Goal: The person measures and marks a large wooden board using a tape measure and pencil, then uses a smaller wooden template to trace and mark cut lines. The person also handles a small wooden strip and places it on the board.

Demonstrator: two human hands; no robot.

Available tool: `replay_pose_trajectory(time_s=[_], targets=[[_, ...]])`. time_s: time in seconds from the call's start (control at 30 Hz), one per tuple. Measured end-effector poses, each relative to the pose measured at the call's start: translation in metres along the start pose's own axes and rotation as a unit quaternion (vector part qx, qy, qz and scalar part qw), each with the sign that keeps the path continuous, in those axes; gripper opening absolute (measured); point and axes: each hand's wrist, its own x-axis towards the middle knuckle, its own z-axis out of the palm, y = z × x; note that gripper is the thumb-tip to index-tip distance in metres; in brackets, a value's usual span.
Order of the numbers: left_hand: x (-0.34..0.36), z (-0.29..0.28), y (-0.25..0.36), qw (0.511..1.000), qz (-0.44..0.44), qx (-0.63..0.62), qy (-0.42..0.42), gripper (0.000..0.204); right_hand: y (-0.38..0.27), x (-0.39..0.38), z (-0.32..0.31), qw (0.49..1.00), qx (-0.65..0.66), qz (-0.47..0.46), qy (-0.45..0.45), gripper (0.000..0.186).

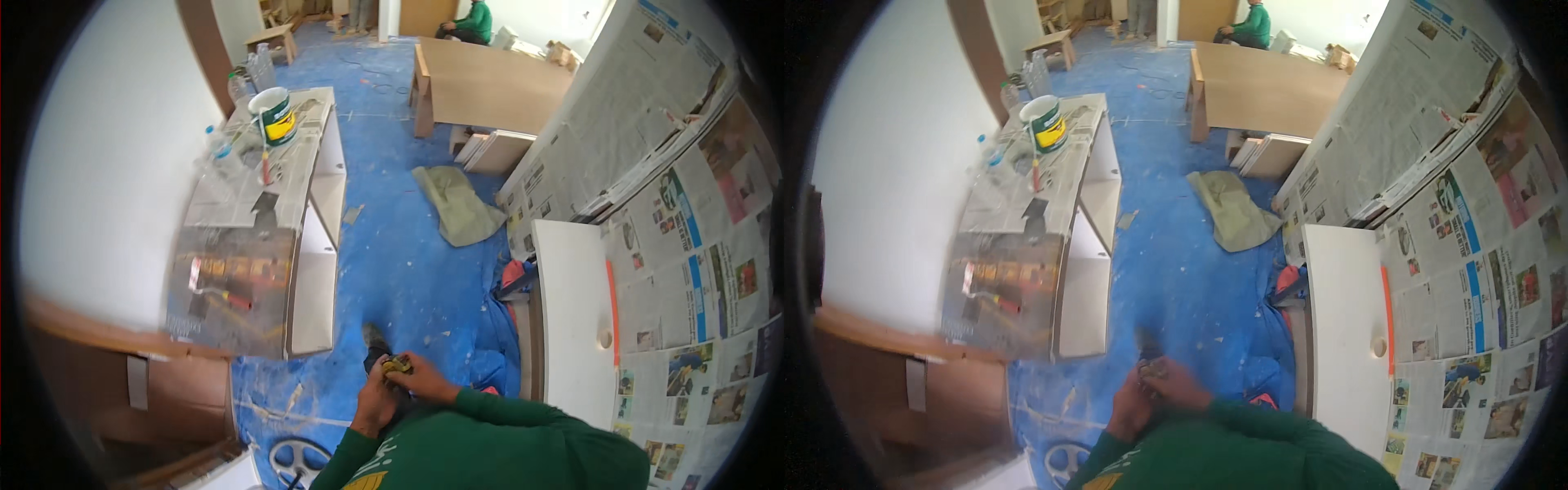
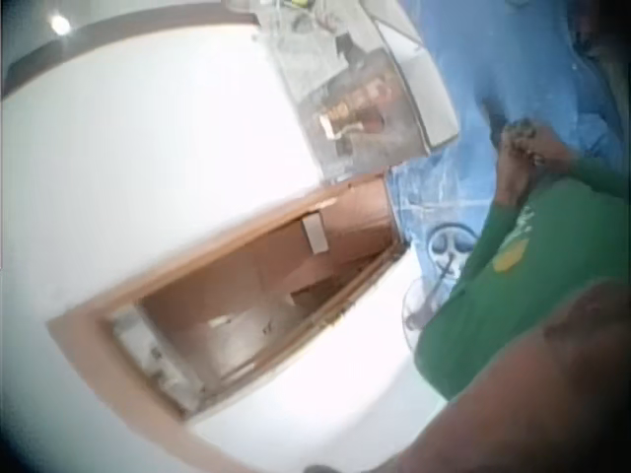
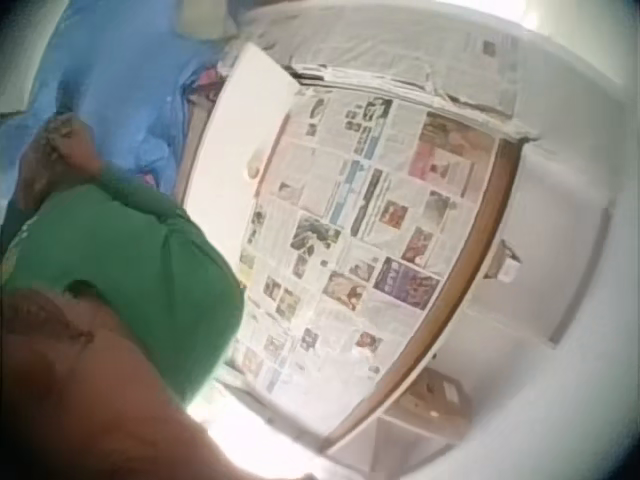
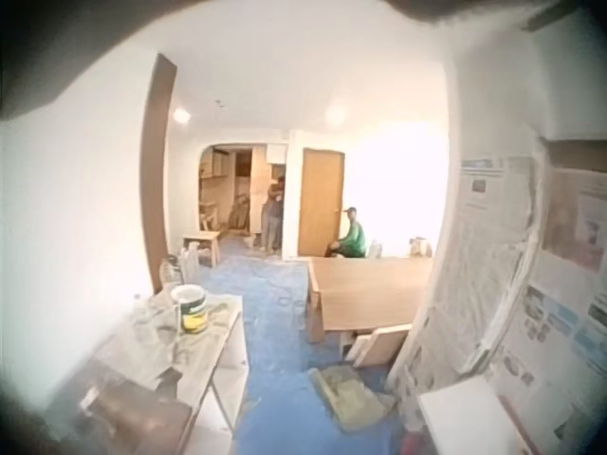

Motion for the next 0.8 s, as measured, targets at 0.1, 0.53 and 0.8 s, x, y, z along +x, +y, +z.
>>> replay_pose_trajectory(time_s=[0.1,0.53,0.8], targets=[[0.059,0.034,0.054,0.991,-0.055,0.067,-0.104,0.055,0.012,0.067,-0.059,0.996,-0.033,0.075,-0.026,0.055],[0.377,0.208,0.184,0.915,-0.194,0.312,-0.167,0.055,-0.102,0.250,-0.184,0.961,-0.105,-0.002,0.257,0.049],[0.581,0.310,0.333,0.901,-0.225,0.321,-0.185,0.041,-0.142,0.464,-0.362,0.962,0.082,0.075,0.248,0.038]])
